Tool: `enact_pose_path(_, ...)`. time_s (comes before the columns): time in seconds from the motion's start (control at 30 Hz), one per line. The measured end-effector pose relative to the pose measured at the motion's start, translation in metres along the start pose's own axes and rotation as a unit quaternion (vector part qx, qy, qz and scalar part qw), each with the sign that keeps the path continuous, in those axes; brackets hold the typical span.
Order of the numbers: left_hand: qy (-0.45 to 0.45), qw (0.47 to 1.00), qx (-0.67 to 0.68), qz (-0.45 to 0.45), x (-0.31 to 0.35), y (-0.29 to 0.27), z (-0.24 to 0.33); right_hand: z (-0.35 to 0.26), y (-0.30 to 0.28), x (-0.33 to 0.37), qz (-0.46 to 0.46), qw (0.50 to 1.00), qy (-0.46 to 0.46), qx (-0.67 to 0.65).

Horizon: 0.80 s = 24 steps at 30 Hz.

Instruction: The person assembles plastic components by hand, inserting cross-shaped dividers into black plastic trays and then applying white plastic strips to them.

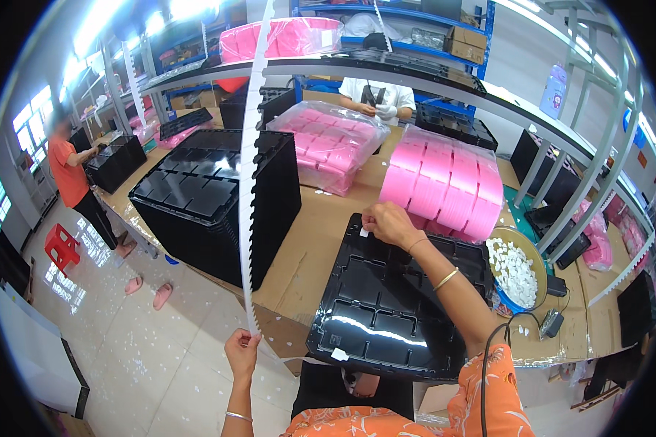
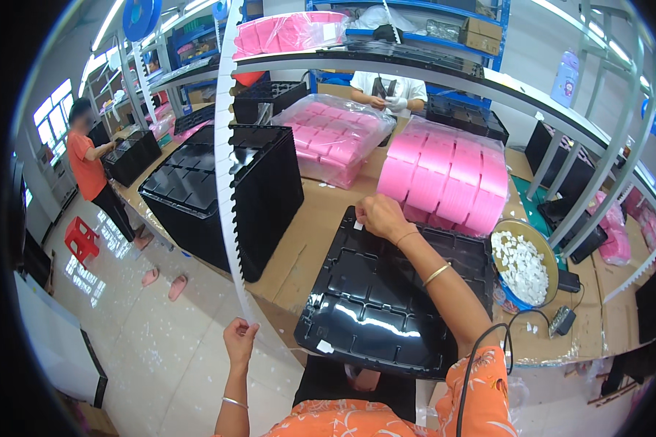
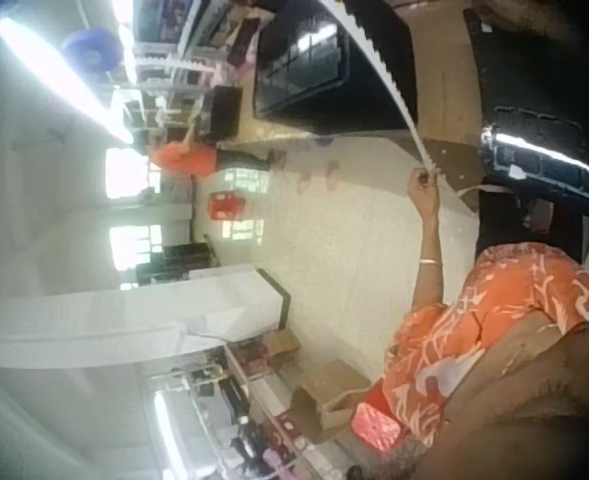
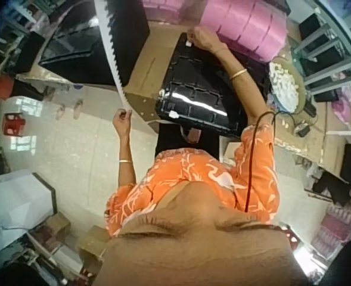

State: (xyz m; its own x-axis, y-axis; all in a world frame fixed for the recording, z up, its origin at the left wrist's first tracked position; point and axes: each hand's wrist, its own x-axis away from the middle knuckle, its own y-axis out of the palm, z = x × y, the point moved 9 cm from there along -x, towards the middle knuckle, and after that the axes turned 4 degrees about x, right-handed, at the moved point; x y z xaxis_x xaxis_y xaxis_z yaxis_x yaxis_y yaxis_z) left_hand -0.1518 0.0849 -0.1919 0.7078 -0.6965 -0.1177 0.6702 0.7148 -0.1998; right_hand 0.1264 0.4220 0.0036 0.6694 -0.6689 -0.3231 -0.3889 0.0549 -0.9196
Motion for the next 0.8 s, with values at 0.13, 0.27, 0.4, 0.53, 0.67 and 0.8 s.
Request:
enact_pose_path(0.13,-0.037,0.997,0.05,-0.047,0.001,0.025,0.008,0.006,0.012,-0.005,-0.015,0.999,-0.016,0.026)
enact_pose_path(0.27,-0.049,0.995,0.067,-0.06,-0.003,0.031,0.02,0.003,0.009,-0.005,0.003,0.999,-0.015,-0.038)
enact_pose_path(0.4,-0.057,0.994,0.073,-0.065,-0.007,0.036,0.03,0.005,0.012,-0.008,0.007,0.999,-0.03,-0.016)
enact_pose_path(0.53,-0.016,0.993,0.119,-0.013,-0.005,0.031,0.07,0.007,0.013,-0.001,0.016,1.0,-0.023,-0.007)
enact_pose_path(0.67,0.036,0.988,0.13,0.073,-0.005,0.006,0.105,-0.04,-0.008,0.023,0.034,0.992,-0.087,-0.086)
enact_pose_path(0.8,0.089,0.981,0.167,0.034,-0.003,0.023,0.157,-0.032,-0.07,0.054,0.084,0.992,-0.045,-0.077)
